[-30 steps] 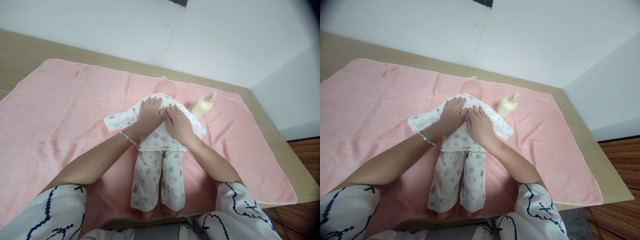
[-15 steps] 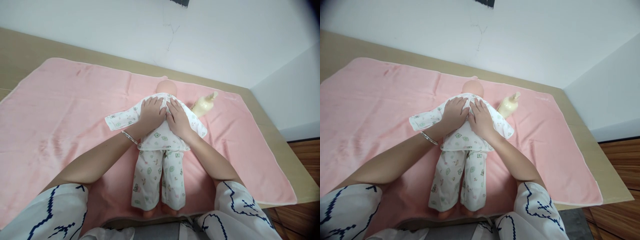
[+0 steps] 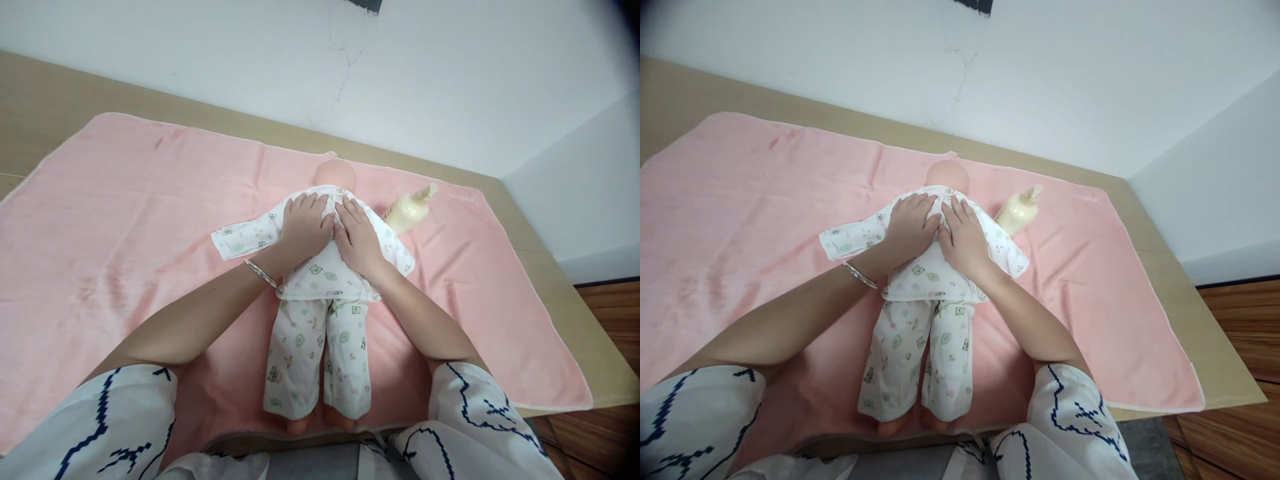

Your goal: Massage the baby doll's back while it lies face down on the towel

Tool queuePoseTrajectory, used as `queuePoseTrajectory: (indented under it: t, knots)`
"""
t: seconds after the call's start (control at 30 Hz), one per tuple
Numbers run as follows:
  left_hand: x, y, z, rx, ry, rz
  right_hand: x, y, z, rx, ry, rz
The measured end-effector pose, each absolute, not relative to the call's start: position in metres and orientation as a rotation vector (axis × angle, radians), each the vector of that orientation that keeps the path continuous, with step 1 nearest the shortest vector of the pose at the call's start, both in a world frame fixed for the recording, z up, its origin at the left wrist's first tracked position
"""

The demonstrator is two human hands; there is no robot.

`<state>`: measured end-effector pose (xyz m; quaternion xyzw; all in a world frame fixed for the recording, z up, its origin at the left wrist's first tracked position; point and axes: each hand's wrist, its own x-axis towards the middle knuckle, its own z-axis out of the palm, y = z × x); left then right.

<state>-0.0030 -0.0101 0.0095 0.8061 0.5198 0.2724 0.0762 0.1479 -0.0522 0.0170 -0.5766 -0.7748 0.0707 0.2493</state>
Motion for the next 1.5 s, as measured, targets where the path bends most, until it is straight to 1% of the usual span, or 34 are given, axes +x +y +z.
queuePoseTrajectory:
  t: [0.2,0.33,0.63,0.83,0.97,1.1,1.2,1.4,1.5]
  knots:
    - [-0.003,-0.009,0.009,2.412,1.555,0.817,0.148,-0.053,0.018,-1.582,-2.111,0.203]
    - [-0.003,-0.008,0.007,2.399,1.537,0.854,0.142,-0.059,0.021,-1.663,-2.072,0.183]
    - [-0.006,-0.01,0.001,2.31,1.46,1.185,0.127,-0.076,0.032,-1.912,-2.04,0.093]
    - [-0.003,-0.019,0.003,2.388,1.449,1.267,0.127,-0.081,0.044,-1.956,-2.058,0.151]
    - [0.0,-0.023,0.004,2.405,1.451,1.303,0.143,-0.067,0.049,-1.836,-2.062,0.266]
    - [0.001,-0.027,0.007,2.428,1.463,1.227,0.158,-0.047,0.04,-1.702,-2.044,0.29]
    - [0.0,-0.027,0.009,2.407,1.484,1.154,0.16,-0.041,0.033,-1.714,-2.057,0.261]
    - [-0.007,-0.007,0.009,2.278,1.514,0.97,0.147,-0.054,0.037,-1.755,-2.137,0.173]
    - [-0.007,-0.004,0.008,2.289,1.499,0.955,0.138,-0.065,0.039,-1.743,-2.153,0.098]
